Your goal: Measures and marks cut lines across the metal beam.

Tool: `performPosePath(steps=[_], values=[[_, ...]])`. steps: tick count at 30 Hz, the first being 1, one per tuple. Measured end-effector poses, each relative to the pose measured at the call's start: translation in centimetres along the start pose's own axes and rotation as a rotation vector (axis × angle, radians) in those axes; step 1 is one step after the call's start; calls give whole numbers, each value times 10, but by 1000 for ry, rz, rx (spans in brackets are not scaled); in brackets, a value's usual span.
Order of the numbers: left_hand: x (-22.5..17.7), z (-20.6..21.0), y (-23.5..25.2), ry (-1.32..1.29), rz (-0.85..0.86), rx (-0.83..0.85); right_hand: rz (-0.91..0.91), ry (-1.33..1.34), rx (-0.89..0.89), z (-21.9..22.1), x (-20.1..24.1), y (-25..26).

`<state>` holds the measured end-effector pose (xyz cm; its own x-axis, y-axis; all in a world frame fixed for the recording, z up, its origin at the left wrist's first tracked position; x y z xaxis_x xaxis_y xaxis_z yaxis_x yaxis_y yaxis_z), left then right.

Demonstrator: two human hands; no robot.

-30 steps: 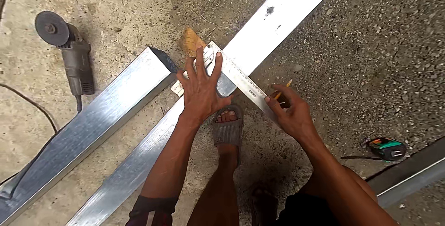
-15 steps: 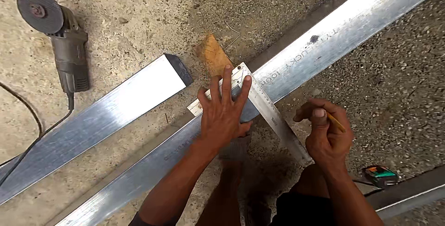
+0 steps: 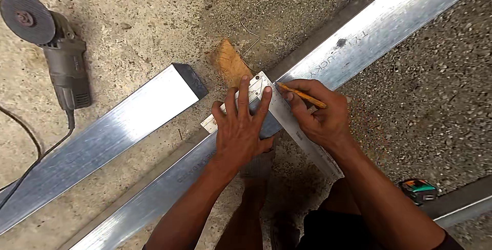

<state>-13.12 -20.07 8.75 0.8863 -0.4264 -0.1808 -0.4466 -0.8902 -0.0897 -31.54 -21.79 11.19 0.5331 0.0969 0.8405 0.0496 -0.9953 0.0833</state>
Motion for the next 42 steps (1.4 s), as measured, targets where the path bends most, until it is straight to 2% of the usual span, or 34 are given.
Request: performPosePath(steps=[7, 30, 42], values=[[0, 0, -1, -2, 0, -12, 0, -66, -3, 2, -3, 0], [4, 2, -1, -12, 8, -42, 8, -54, 18, 1, -3, -1], [3, 2, -1, -12, 8, -55, -41, -91, 6, 3, -3, -1]])
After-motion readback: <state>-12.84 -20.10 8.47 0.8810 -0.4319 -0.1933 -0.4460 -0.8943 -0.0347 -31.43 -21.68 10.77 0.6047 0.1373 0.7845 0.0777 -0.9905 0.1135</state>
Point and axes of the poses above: each hand's wrist, its own y-axis towards the middle knuckle, its own z-axis out of the palm, x = y × z, the point moved 3 cm from there along y, towards the middle knuckle, and after that the axes turned 2 degrees about -x, right-handed, at the moved point
